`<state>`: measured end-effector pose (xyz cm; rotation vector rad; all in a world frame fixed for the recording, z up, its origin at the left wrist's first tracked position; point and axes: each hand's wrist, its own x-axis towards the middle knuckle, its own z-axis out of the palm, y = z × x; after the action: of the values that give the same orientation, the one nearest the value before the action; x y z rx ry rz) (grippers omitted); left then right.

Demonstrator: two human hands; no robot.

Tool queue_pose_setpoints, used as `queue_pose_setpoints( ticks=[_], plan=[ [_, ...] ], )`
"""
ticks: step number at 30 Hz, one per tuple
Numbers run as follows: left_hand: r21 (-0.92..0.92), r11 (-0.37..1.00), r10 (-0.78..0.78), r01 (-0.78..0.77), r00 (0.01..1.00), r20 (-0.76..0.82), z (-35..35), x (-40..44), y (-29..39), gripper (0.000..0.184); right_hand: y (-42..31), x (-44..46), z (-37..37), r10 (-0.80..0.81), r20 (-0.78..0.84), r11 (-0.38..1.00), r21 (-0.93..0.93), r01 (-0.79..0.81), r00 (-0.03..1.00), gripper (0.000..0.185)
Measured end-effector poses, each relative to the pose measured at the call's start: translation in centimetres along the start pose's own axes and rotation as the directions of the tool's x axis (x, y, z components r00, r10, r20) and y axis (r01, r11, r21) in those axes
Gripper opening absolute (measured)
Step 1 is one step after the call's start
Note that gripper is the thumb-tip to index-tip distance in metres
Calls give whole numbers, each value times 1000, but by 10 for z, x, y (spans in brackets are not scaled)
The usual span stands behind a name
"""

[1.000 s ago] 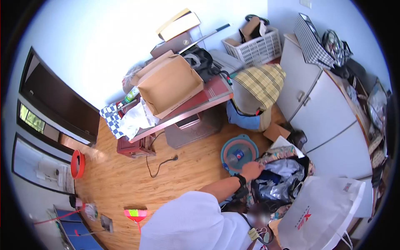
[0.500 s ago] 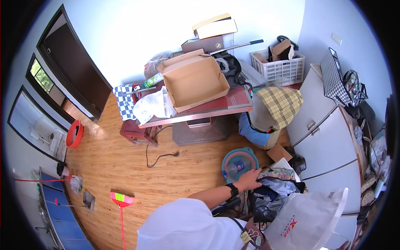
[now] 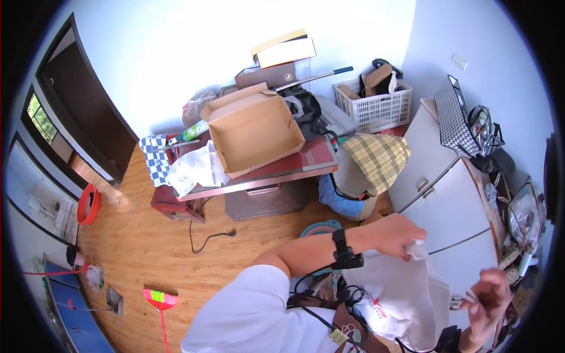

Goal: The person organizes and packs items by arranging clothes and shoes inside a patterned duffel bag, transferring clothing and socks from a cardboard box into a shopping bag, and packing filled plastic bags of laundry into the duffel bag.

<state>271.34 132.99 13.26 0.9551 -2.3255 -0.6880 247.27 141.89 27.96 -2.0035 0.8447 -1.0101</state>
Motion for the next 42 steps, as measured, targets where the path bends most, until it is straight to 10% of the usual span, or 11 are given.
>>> queue_pose_setpoints(
  ticks=[4, 8, 10, 12, 16, 17, 22, 26, 28, 36, 42],
  plan=[
    [58, 989, 147, -135, 939, -310, -7, -22, -42, 20, 27, 52, -4, 181, -154, 983, 15, -180, 971, 52],
    [-65, 998, -51, 21, 860, -509, -84, -50, -36, 14, 61, 85, -21, -114, -316, 973, -229, 41, 942, 46],
    [57, 961, -147, 270, 674, -724, -127, -68, -53, 21, 76, 88, -33, -143, -384, 961, -275, 35, 912, 47],
    [-475, 728, -655, 495, 295, -696, -186, -86, -37, 39, 86, 83, -56, -242, -455, 913, -406, 43, 857, 47],
    [-466, 785, -432, 407, -178, -884, -275, -157, -69, 62, 130, 64, -75, 26, -614, 988, 134, 71, 789, 34],
    [-391, 870, -411, 299, 3, -912, -299, -187, -84, 43, 141, 63, -70, 120, -636, 974, 225, 35, 762, 29],
    [-465, 779, -464, 421, -112, -879, -340, -317, -173, 35, 209, 51, -22, 521, -655, 838, 515, -182, 547, 14],
    [-415, 523, -342, 745, -263, -902, -310, -495, -346, 51, 259, 28, 15, 671, -562, 735, 590, -335, 483, 14],
    [-494, -233, -151, 838, -533, -832, -261, -413, -294, 91, 273, 20, 26, 714, -515, 698, 578, -423, 475, 15],
    [-194, -302, -284, 933, -283, -916, -215, -345, -300, 72, 279, 10, 36, 700, -494, 703, 350, -620, 516, 13],
    [161, 353, -184, 922, 237, -954, -189, -243, -319, 65, 264, -21, 45, 660, -483, 733, 245, -635, 575, 13]
  ],
)
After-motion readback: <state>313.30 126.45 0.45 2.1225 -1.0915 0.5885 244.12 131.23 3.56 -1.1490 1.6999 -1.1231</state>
